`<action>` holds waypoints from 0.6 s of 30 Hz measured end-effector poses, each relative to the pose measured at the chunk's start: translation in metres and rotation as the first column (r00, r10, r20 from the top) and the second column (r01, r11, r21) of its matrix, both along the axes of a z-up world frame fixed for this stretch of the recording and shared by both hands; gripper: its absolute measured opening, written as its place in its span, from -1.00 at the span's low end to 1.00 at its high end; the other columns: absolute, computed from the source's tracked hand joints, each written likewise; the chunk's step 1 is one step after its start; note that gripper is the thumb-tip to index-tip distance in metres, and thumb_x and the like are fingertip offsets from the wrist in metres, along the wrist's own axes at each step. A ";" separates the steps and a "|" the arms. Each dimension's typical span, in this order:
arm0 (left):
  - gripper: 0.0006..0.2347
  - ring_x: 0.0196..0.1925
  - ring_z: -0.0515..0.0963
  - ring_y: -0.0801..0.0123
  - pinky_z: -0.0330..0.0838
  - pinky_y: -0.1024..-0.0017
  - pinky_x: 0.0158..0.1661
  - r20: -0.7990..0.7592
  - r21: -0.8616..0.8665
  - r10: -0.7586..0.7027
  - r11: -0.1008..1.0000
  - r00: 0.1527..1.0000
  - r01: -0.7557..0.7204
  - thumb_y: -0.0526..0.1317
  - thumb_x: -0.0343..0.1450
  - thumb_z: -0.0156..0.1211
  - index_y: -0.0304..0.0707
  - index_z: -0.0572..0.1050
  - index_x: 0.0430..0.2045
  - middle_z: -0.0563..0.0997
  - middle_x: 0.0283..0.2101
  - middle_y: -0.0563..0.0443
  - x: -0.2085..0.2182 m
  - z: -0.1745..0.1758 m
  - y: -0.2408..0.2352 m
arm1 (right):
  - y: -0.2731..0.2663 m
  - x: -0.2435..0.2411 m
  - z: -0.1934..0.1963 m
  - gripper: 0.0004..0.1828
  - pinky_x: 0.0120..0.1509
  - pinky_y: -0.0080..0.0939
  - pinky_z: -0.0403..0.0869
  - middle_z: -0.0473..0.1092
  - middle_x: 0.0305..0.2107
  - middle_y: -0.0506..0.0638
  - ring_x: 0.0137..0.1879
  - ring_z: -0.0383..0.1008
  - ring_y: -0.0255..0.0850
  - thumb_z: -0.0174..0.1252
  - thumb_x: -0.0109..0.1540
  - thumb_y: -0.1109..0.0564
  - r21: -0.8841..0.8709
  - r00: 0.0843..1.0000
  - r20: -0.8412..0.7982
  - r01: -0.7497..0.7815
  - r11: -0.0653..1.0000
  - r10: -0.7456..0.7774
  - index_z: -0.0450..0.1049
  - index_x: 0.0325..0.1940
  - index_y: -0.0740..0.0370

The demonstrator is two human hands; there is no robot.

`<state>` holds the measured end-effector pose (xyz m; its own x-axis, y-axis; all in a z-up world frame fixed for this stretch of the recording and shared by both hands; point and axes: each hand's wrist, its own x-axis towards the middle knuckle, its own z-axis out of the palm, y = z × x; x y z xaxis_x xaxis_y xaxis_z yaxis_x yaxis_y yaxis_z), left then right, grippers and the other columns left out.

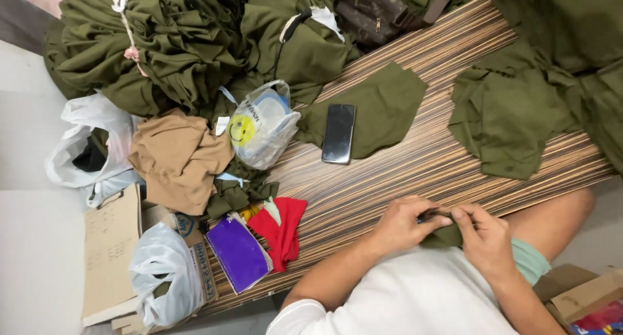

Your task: The person sits on the floor and uses scissors to cut a piece of green fabric into smaller pieces. They repeatedly fold the fabric, cut it, and place the cut pieces on the floor beside them.

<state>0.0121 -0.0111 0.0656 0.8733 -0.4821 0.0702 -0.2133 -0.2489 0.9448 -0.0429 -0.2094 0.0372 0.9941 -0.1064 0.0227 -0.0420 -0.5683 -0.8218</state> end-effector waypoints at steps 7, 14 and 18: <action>-0.82 -0.39 0.54 0.19 0.42 0.25 -0.38 0.419 -0.003 0.087 0.996 0.904 -0.094 -0.15 0.53 0.20 -0.26 0.59 -0.38 0.62 -0.43 0.06 -0.025 -0.015 -0.022 | -0.003 -0.017 -0.001 -0.79 -0.16 -0.22 0.39 0.55 -0.29 -0.04 -0.28 0.47 -0.27 0.14 0.55 0.16 -0.137 0.946 0.224 0.268 0.954 -0.234 0.63 -0.07 0.28; -0.77 -0.43 0.51 0.18 0.35 0.27 -0.34 0.180 0.015 0.050 0.998 0.982 -0.054 -0.10 0.51 0.18 -0.24 0.50 -0.47 0.53 -0.51 0.01 -0.036 0.008 -0.017 | -0.018 -0.013 -0.036 -0.65 -0.19 -0.35 0.26 0.34 -0.42 -0.16 -0.27 0.21 -0.41 0.04 0.54 -0.01 0.313 0.967 -0.174 0.236 0.920 -0.189 0.44 -0.27 0.18; -0.76 -0.36 0.58 0.24 0.38 0.31 -0.31 -0.020 0.096 0.073 0.993 0.997 -0.071 -0.04 0.51 0.15 -0.25 0.56 -0.35 0.61 -0.38 0.01 -0.035 0.009 -0.013 | -0.039 -0.017 -0.082 -0.43 -0.11 -0.19 0.49 0.49 -0.25 0.08 -0.16 0.48 -0.18 0.43 0.00 0.09 0.745 0.919 -0.345 0.145 0.651 0.191 0.48 0.03 0.33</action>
<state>-0.0229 -0.0238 0.0747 0.9068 -0.4216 0.0064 -0.1699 -0.3514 0.9207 -0.0596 -0.2484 -0.0450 0.9065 0.1036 -0.4092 -0.4221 0.2258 -0.8780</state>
